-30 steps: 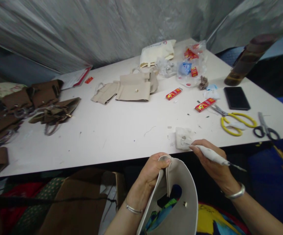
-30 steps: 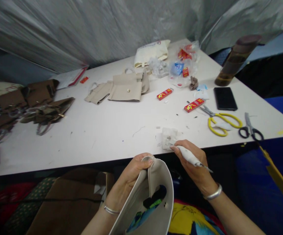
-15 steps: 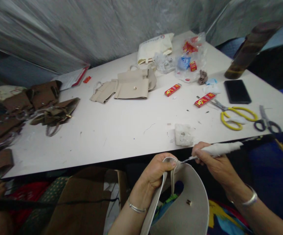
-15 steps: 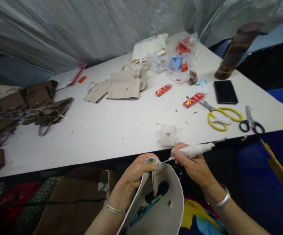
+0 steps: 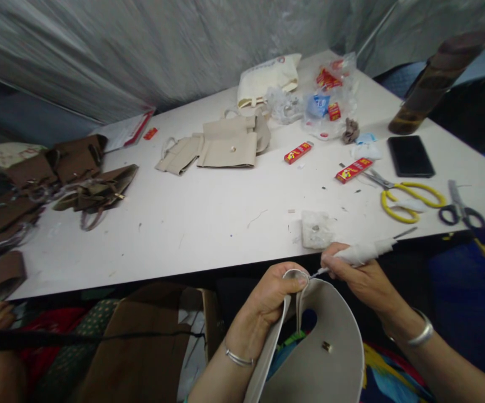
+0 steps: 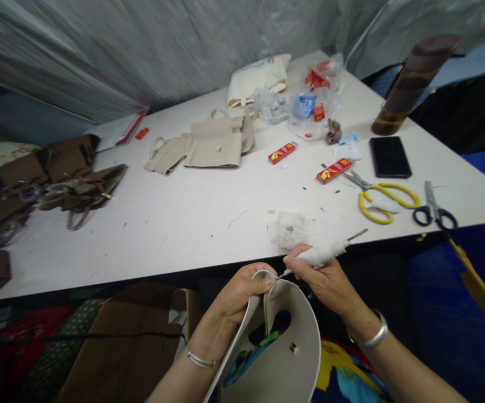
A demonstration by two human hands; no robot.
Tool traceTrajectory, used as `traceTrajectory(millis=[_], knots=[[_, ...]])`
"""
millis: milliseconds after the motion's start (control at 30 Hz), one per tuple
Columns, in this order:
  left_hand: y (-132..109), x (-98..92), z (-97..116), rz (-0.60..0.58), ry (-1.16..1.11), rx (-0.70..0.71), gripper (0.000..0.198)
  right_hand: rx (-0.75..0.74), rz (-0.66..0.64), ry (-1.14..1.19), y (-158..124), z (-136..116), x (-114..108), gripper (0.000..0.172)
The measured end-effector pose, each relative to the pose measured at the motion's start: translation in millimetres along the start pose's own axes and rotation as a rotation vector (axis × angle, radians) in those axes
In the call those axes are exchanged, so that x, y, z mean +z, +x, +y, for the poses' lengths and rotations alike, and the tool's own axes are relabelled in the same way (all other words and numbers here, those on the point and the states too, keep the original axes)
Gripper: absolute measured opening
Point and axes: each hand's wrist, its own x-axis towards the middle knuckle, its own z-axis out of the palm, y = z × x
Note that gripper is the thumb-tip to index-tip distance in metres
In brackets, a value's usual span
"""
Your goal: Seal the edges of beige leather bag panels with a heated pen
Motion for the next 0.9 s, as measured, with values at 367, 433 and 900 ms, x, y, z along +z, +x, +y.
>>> traceTrajectory(millis=[367, 433, 900], knots=[[4.3, -3.7, -13.2, 0.083, -0.073, 0.07, 0.046, -0.556, -0.237, -0.424, -8.0, -15.2, 0.0, 0.023], [3.5, -5.0, -13.4, 0.081, -0.062, 0.085, 0.046, -0.66, -0.296, -0.47, -11.0, -19.0, -4.0, 0.02], [-20.9, 10.2, -13.6, 0.298, 0.438, 0.422, 0.019, 0.035, -0.046, -0.095, -41.5, -7.3, 25.7, 0.026]])
